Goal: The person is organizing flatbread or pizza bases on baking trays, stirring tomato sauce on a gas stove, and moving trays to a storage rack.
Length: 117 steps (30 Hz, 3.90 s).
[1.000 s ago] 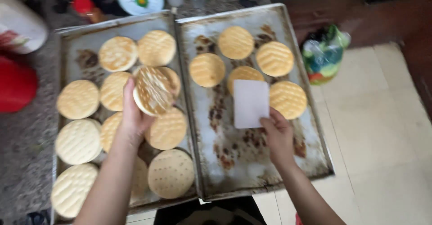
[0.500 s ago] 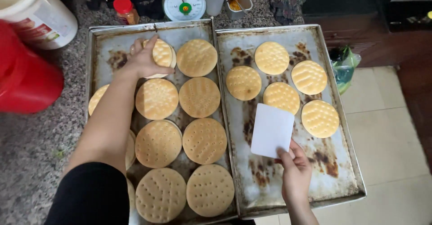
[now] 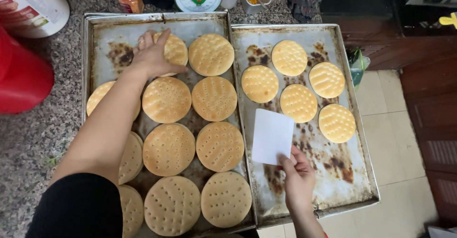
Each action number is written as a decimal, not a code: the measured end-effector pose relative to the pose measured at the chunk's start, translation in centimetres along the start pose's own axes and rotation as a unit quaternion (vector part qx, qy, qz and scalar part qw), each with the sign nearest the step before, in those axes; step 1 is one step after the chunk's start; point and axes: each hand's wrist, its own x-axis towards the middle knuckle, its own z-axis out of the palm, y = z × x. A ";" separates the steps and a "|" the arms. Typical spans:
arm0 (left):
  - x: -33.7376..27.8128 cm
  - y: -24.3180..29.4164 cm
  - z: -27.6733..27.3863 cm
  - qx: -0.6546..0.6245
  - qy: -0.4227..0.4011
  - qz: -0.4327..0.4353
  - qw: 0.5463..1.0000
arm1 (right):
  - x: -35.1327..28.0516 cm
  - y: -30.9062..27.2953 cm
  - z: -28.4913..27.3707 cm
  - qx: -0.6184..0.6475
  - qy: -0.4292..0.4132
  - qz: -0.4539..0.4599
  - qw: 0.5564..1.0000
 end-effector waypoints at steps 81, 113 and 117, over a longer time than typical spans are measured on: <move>-6.9 37.0 22.5 -0.530 -0.083 0.122 0.835 | 10.5 -5.6 -13.4 -0.195 -0.001 -0.175 0.965; -0.8 -15.4 -1.3 -0.126 0.343 -0.140 0.920 | 1.4 -3.4 3.3 -0.037 0.002 -0.144 0.989; 2.3 -15.6 -2.7 -0.061 0.186 -0.134 0.971 | 0.3 -4.1 4.3 -0.040 0.006 -0.154 0.987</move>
